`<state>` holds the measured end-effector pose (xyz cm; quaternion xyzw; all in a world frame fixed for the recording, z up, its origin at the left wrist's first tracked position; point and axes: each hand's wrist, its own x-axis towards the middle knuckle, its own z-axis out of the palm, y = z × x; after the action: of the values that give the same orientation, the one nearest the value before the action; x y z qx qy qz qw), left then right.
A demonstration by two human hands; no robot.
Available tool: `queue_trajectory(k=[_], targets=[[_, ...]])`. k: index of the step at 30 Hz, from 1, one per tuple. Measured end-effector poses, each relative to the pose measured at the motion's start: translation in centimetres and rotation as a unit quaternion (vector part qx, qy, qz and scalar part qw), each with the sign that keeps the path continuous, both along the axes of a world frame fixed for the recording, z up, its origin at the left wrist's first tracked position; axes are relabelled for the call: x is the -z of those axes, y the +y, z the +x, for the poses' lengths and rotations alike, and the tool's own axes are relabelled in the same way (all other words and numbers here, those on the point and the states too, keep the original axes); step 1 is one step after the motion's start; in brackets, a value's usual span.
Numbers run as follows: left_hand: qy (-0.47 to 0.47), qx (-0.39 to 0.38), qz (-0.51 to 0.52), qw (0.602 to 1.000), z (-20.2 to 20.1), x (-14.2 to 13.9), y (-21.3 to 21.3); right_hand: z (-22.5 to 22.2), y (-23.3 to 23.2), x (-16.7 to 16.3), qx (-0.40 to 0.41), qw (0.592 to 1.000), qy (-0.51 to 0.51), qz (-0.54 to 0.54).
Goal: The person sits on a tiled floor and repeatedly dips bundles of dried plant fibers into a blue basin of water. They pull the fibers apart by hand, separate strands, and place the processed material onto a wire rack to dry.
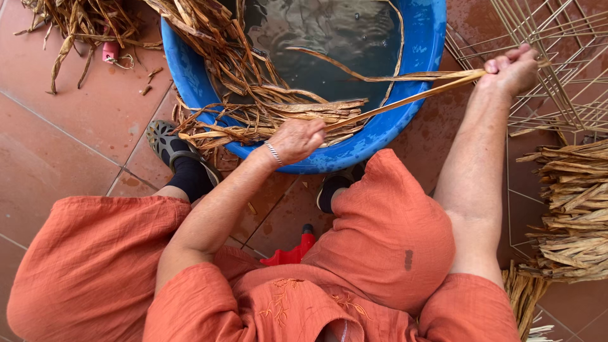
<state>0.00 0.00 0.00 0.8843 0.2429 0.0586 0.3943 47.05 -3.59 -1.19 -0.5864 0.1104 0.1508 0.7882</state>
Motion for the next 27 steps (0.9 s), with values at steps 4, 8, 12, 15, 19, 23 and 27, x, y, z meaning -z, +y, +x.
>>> queue_trajectory(k=[4, 8, 12, 15, 19, 23, 27], targets=[[-0.002, -0.008, -0.02, 1.0, -3.2, 0.2, 1.5, 1.9, -1.9, -1.8, 0.012, 1.0, 0.002, -0.003], [0.027, -0.006, -0.039, 0.999, -3.1, 1.2, 2.9, 2.9, -1.9, -2.0, 0.052, 0.999, 0.011, -0.001], [0.009, -0.021, -0.002, 1.0, -5.3, 1.9, 4.6, 4.4, -3.1, -2.4, 0.064, 0.998, -0.02, -0.003], [0.074, -0.053, 0.008, 0.996, -6.7, 2.5, 6.0, 4.9, -3.9, -2.5, 0.069, 0.996, -0.046, -0.015], [0.09, -0.084, 0.008, 0.992, -7.1, 3.2, 7.3, 5.5, -5.1, -2.7, 0.078, 0.995, -0.055, 0.015], [0.123, -0.15, 0.062, 0.979, -7.2, 2.8, 10.4, 5.8, -5.6, -3.2, 0.074, 0.992, -0.078, 0.067], [0.099, -0.258, 0.281, 0.919, -5.7, 2.8, 11.1, 4.6, -5.6, -3.8, -0.002, 0.983, -0.15, 0.107]])
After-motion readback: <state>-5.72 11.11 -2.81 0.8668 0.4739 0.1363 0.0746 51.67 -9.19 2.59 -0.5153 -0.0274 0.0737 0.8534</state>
